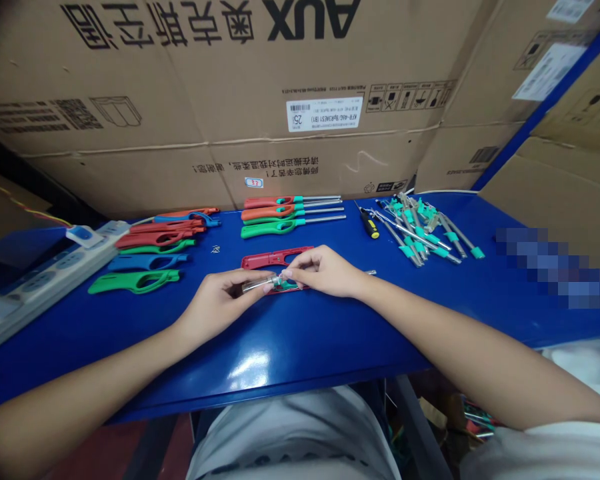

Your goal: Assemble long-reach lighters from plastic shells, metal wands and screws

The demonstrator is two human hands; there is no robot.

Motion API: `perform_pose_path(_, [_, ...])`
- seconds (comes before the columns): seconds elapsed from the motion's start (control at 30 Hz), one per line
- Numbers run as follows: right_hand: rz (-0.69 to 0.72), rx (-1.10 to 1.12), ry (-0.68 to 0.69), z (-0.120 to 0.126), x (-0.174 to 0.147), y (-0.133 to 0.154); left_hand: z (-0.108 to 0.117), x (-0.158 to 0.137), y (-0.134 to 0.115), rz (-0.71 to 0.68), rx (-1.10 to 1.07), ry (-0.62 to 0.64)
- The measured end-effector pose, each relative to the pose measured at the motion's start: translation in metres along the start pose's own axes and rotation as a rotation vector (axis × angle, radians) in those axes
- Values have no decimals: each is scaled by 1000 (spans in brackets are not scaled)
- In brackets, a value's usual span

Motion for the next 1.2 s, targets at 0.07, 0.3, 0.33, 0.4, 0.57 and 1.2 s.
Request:
perform_pose_path(0.07, [0,-12,-1,0,0,-1,1,0,-3,-27,73,-6])
perform_pose_path(0.3, [21,-52,18,0,0,-2,3,2,-7,-90,129,13])
perform_pose_path(0.33, [25,-48,10,1,0,-2,3,2,-7,-88,128,14])
perform_pose_path(0.4, [32,-41,-4,1,0,-1,3,2,-6,-79,127,12])
perform_pose_path(0.57, [32,-3,-28,0,1,-2,3,1,-4,-46,110,6])
perform_pose_path(1.2, [14,-7,-114,-9,-2,4,-7,0,1,81,-144,-46])
Point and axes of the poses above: each hand's wrist, its own x-axis towards the middle knuckle, its own z-axis out of the back of the hand, y = z × x, the point moved 5 cm from there along x, towards the middle knuckle, and after that the axes turned 8 degrees about y, right-handed, at the moved point
